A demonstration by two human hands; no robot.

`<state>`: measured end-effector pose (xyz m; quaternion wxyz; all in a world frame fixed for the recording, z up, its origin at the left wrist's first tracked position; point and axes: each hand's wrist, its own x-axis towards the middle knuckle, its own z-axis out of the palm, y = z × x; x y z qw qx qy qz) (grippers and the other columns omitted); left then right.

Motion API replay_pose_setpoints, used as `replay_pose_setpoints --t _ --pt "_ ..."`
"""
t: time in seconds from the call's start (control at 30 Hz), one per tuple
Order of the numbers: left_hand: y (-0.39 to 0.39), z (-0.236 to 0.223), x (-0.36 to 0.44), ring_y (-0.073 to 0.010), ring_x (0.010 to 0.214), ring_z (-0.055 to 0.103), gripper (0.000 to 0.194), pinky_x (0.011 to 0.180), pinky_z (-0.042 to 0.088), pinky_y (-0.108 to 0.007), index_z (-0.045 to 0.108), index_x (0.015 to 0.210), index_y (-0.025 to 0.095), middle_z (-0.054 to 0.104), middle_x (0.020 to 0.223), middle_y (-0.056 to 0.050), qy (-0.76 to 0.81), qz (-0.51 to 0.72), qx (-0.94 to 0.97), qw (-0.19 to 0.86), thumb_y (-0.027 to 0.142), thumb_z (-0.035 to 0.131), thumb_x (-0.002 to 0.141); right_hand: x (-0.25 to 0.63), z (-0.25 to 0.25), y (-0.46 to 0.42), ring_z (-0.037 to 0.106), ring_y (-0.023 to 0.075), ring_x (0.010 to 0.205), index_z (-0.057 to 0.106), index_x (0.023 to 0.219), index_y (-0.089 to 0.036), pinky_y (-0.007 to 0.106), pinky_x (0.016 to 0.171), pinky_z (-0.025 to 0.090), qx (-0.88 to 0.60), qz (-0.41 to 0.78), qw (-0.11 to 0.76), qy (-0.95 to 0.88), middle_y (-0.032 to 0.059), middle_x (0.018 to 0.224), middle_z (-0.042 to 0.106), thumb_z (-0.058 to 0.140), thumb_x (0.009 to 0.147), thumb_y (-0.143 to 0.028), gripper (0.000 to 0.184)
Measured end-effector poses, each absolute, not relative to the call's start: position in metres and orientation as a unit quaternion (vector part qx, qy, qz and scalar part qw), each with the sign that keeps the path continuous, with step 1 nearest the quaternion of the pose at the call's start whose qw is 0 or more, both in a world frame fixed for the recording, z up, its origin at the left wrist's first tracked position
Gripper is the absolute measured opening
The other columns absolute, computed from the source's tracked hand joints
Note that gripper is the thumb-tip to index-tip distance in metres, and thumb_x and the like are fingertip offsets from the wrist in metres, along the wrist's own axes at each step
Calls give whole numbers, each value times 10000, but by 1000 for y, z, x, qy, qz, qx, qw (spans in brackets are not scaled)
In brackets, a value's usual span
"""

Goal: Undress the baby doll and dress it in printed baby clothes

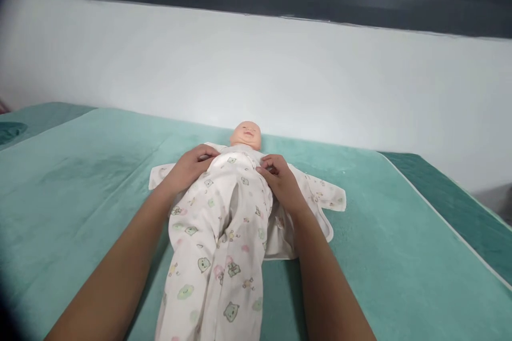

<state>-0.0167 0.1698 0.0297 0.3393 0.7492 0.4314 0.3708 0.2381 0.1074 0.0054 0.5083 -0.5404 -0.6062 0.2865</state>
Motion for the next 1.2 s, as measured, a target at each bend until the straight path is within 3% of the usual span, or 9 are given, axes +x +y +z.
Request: replay_pose_setpoints --t 0.13,0.27,0.4,0.53,0.67,0.8,0.9,1.0,1.2 --pt "173 23 -16 -220 1020 583 217 962 441 -380 656 830 215 645 995 -45 429 385 775 258 341 494 900 240 1 108 559 169 940 563 789 -213 327 873 442 -525 329 502 -603 44 1307 563 680 814 -430 249" --pt "175 21 -20 -216 1113 586 190 975 460 -356 668 888 224 601 1228 -60 409 385 755 339 369 546 873 237 -4 112 563 199 1087 570 791 -215 335 933 427 -490 329 541 -599 49 1288 585 636 856 -386 195" --pt "173 27 -24 -237 1217 554 145 944 484 -339 667 885 242 520 1415 -39 409 344 742 405 355 593 835 236 -3 115 575 199 1114 618 854 -220 345 954 433 -484 353 535 -596 54 1343 570 604 880 -389 172" --pt "173 30 -23 -239 1201 565 106 897 491 -321 591 778 224 541 1411 -17 405 334 731 436 324 607 810 238 7 116 538 213 1219 626 877 -230 370 1018 405 -486 365 487 -627 43 1450 510 610 872 -371 142" --pt "177 26 -18 -226 1144 585 170 883 469 -314 516 765 207 617 1307 -50 388 359 727 438 346 578 840 237 18 121 467 245 1322 590 851 -233 423 1081 350 -480 325 452 -678 44 1427 545 586 874 -343 112" --pt "181 21 -10 -194 1014 601 210 839 438 -308 442 780 217 679 1074 -33 418 395 721 386 373 499 908 237 16 135 596 230 1057 557 902 -238 395 936 431 -523 257 441 -682 43 1095 680 525 890 -354 121" --pt "186 18 -1 -179 823 565 196 747 406 -305 434 792 228 626 844 3 505 415 701 286 369 485 919 238 10 151 580 200 803 522 851 -236 338 762 434 -595 179 441 -647 11 841 645 522 874 -353 119" --pt "190 17 3 -174 746 539 179 705 392 -306 452 788 229 594 770 16 541 420 683 251 353 501 908 238 5 163 547 186 724 499 804 -236 323 704 412 -628 151 447 -619 1 776 624 523 852 -309 91" --pt "190 16 2 -189 902 630 129 836 463 -316 604 825 205 707 948 -25 492 409 686 346 333 604 841 234 -1 156 579 185 795 614 895 -222 325 742 452 -588 210 520 -583 36 909 665 611 800 -335 148"
